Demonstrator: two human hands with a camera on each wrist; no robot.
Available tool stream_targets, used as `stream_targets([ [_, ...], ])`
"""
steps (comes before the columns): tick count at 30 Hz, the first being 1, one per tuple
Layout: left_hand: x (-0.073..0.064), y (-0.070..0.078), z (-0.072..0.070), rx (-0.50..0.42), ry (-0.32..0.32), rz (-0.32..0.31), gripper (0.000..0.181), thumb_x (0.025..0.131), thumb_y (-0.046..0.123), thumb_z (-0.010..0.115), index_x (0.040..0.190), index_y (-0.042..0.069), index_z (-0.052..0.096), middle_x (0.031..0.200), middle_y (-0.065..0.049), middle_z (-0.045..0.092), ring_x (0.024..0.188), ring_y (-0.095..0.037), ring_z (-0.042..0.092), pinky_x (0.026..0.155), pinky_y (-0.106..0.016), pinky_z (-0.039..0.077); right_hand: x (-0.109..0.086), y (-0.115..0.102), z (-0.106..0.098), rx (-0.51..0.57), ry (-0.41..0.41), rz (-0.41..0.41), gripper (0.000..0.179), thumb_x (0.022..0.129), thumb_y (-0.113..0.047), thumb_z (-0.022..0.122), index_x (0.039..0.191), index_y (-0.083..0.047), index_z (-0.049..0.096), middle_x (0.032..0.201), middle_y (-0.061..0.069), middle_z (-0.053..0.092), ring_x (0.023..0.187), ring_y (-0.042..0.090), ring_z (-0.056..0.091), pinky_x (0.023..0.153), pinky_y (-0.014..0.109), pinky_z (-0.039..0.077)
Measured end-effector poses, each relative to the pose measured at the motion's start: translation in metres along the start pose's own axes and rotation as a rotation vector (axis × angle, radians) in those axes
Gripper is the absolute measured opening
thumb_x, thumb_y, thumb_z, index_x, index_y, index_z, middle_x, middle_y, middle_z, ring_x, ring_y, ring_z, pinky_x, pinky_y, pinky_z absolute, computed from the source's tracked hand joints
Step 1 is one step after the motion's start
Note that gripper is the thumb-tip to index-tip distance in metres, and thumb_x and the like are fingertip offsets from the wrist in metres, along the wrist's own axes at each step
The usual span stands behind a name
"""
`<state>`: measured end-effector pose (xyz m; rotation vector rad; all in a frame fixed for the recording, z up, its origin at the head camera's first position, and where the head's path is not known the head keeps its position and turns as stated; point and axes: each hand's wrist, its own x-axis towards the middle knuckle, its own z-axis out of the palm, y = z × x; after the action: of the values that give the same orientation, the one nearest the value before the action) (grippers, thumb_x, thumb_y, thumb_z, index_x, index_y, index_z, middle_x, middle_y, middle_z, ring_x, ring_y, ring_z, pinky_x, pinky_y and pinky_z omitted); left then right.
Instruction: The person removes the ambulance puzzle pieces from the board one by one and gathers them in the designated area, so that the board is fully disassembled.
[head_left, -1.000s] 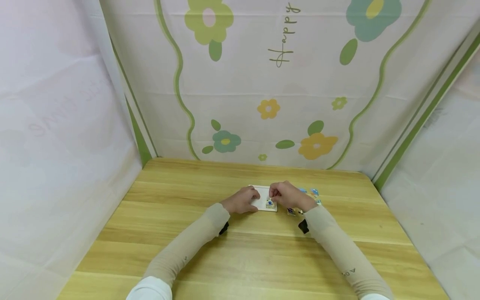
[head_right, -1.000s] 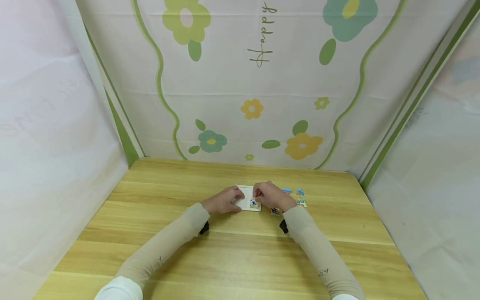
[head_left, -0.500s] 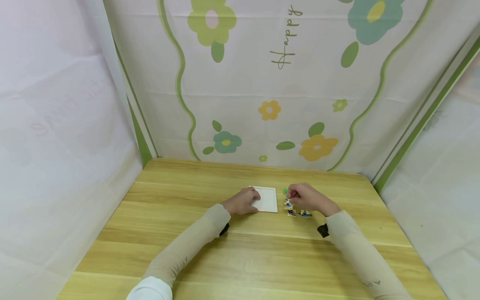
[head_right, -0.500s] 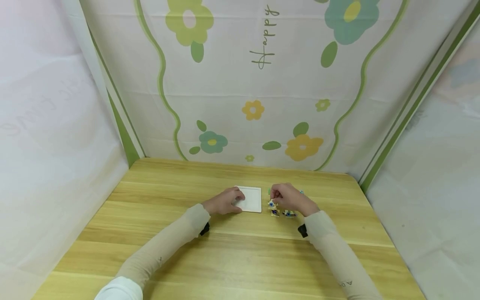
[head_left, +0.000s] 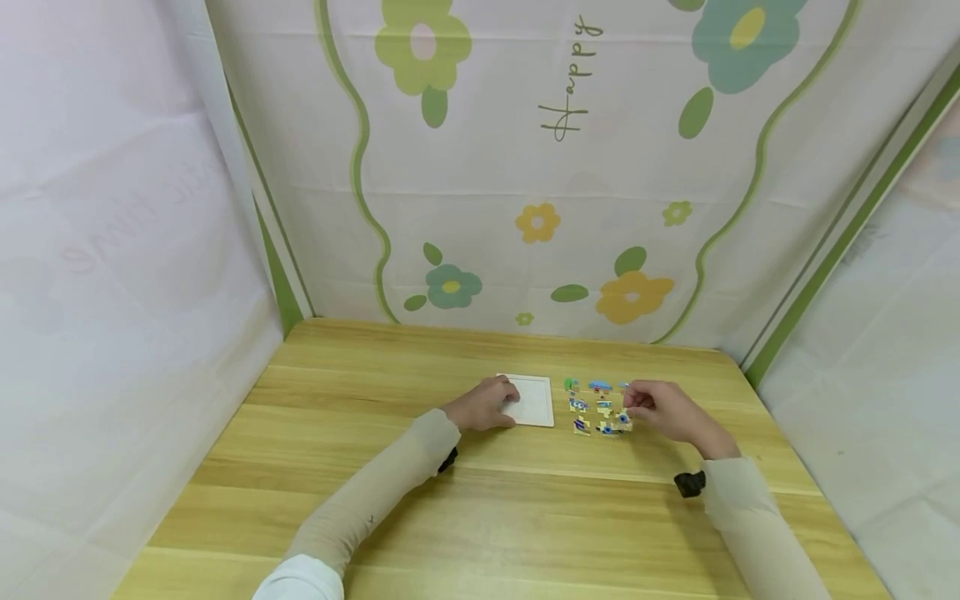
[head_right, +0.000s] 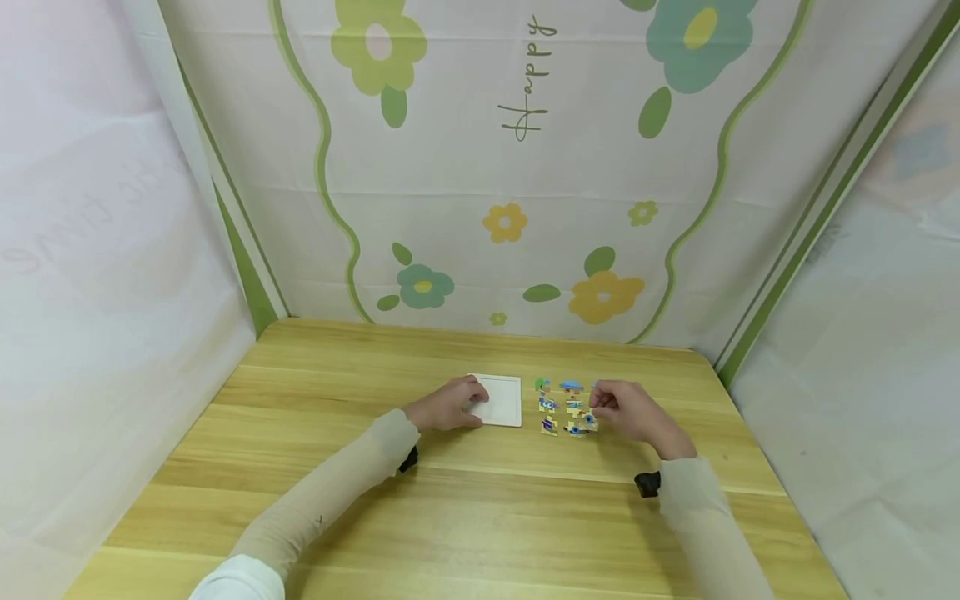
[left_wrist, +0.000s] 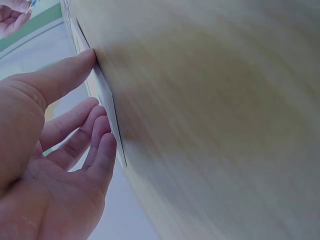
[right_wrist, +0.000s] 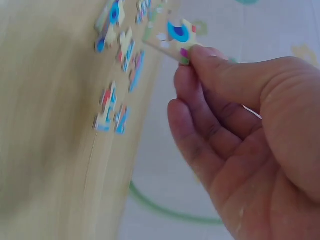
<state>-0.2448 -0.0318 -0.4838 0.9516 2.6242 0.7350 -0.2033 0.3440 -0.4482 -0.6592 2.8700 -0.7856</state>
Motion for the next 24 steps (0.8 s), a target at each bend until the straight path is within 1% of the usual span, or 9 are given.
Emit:
stream_targets([
  [4, 0.001, 0.0, 0.0, 0.008, -0.002, 0.006, 0.042, 0.097, 0.02, 0.08, 0.133, 0.002, 0.067, 0.134, -0.009, 0.064, 0.123, -0.023, 0.058, 0.113, -0.038, 0.047, -0.011, 0.015, -0.007, 0.013, 0.007, 0.046, 0.004, 0.101, -0.008, 0.071, 0.099, -0.01, 0.068, 0.092, -0.001, 0.069, 0.084, 0.008, 0.063, 0.073, 0.026, 0.054],
  [7, 0.001, 0.0, 0.001, 0.011, -0.002, 0.006, 0.043, 0.097, 0.02, 0.08, 0.133, 0.002, 0.067, 0.134, -0.009, 0.064, 0.123, -0.023, 0.058, 0.114, -0.038, 0.047, -0.017, 0.024, -0.01, 0.03, -0.009, 0.085, 0.002, 0.102, -0.009, 0.07, 0.1, -0.007, 0.069, 0.094, 0.001, 0.07, 0.085, 0.012, 0.063, 0.072, 0.025, 0.053],
  [10, 0.001, -0.001, 0.001, 0.01, -0.006, 0.001, 0.043, 0.097, 0.021, 0.079, 0.134, 0.002, 0.067, 0.134, -0.009, 0.063, 0.122, -0.023, 0.058, 0.113, -0.037, 0.048, -0.02, 0.031, -0.01, 0.057, -0.032, 0.103, 0.005, 0.102, -0.008, 0.069, 0.102, -0.004, 0.071, 0.094, 0.005, 0.071, 0.085, 0.017, 0.064, 0.071, 0.024, 0.052],
  [13, 0.001, -0.002, 0.001, 0.008, -0.005, 0.001, 0.044, 0.097, 0.021, 0.079, 0.134, 0.002, 0.067, 0.133, -0.009, 0.063, 0.121, -0.022, 0.058, 0.112, -0.037, 0.048, -0.02, 0.036, -0.008, 0.081, -0.049, 0.113, 0.004, 0.101, -0.005, 0.069, 0.103, -0.002, 0.071, 0.094, 0.006, 0.071, 0.085, 0.016, 0.064, 0.072, 0.024, 0.052],
  [16, 0.001, -0.002, 0.001, -0.002, -0.005, 0.0, 0.044, 0.097, 0.02, 0.079, 0.135, 0.002, 0.067, 0.134, -0.009, 0.062, 0.121, -0.023, 0.057, 0.112, -0.038, 0.048, -0.018, 0.04, -0.004, 0.083, -0.06, 0.106, 0.005, 0.102, -0.006, 0.068, 0.103, -0.002, 0.072, 0.095, 0.005, 0.071, 0.084, 0.011, 0.063, 0.072, 0.024, 0.052],
  [19, 0.002, -0.003, 0.002, 0.0, -0.004, 0.0, 0.043, 0.097, 0.021, 0.08, 0.133, 0.003, 0.067, 0.134, -0.009, 0.062, 0.121, -0.022, 0.057, 0.112, -0.038, 0.048, -0.015, 0.042, 0.0, 0.074, -0.057, 0.12, 0.006, 0.103, -0.008, 0.068, 0.102, -0.003, 0.071, 0.094, 0.003, 0.071, 0.083, 0.007, 0.061, 0.072, 0.023, 0.052],
  [24, 0.002, -0.003, 0.002, 0.009, -0.006, -0.002, 0.042, 0.097, 0.022, 0.08, 0.133, 0.004, 0.067, 0.134, -0.008, 0.063, 0.121, -0.022, 0.057, 0.112, -0.037, 0.048, -0.012, 0.042, 0.003, 0.081, -0.063, 0.121, 0.005, 0.103, -0.005, 0.066, 0.101, -0.003, 0.071, 0.094, 0.005, 0.07, 0.083, 0.009, 0.06, 0.072, 0.024, 0.051],
])
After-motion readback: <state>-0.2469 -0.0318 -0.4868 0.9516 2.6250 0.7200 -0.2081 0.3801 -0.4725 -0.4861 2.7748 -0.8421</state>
